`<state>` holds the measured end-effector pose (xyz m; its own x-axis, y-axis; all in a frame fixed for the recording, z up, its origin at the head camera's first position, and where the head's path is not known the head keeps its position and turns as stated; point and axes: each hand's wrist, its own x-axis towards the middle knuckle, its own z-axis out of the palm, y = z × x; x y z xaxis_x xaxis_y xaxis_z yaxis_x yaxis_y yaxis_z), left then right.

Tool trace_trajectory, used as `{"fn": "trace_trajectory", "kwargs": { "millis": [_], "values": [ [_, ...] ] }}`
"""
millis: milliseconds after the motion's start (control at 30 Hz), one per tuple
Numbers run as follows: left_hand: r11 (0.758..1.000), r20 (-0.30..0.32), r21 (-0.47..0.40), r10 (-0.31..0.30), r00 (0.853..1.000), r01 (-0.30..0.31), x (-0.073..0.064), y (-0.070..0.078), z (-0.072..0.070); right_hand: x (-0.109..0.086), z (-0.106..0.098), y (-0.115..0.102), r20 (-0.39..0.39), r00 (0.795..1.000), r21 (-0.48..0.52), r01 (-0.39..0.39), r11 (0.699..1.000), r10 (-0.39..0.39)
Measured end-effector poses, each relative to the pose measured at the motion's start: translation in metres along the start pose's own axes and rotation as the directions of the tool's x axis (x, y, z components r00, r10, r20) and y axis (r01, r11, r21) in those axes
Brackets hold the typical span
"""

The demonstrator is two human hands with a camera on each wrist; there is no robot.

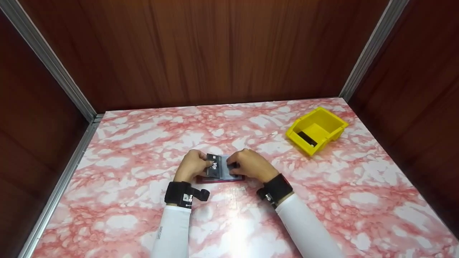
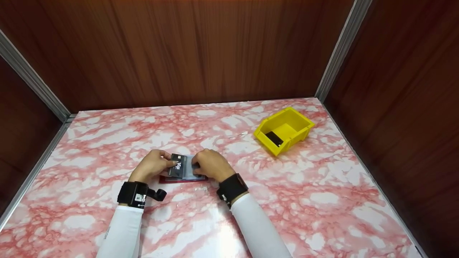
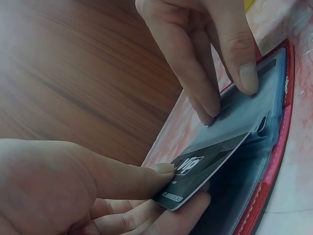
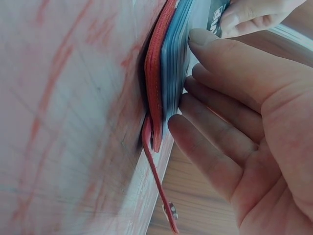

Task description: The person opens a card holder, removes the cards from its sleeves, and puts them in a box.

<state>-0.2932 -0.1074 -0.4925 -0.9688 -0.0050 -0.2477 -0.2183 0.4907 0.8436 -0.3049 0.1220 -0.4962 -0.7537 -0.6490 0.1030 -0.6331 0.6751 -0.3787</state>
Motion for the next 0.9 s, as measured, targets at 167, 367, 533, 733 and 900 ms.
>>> {"fn": "trace_trajectory", "kwargs": {
  "millis": [167, 367, 533, 733, 900],
  "values": [
    [1.000, -0.004, 0.000, -0.003, 1.000, 0.003, 0.000, 0.000, -0.002, 0.001, 0.001, 0.001, -0.003, 1.000, -0.005, 0.011, 1.000, -0.011],
    [0.999, -0.015, 0.037, 0.007, 1.000, -0.007, 0.000, 0.002, -0.008, 0.001, 0.001, 0.002, -0.002, 1.000, -0.007, 0.020, 1.000, -0.020],
    [0.997, -0.039, 0.081, 0.014, 0.999, -0.011, -0.001, 0.006, -0.011, 0.000, 0.000, 0.001, -0.004, 1.000, -0.003, 0.022, 1.000, -0.022],
    [0.997, -0.030, 0.073, 0.026, 0.999, -0.023, -0.003, 0.008, -0.009, 0.000, 0.000, 0.001, 0.001, 1.000, -0.022, 0.020, 1.000, -0.020],
    [0.999, -0.025, 0.022, 0.036, 0.999, -0.036, -0.002, 0.008, -0.008, 0.001, 0.000, 0.001, 0.005, 1.000, -0.032, 0.027, 0.999, -0.026]
  ]
}}
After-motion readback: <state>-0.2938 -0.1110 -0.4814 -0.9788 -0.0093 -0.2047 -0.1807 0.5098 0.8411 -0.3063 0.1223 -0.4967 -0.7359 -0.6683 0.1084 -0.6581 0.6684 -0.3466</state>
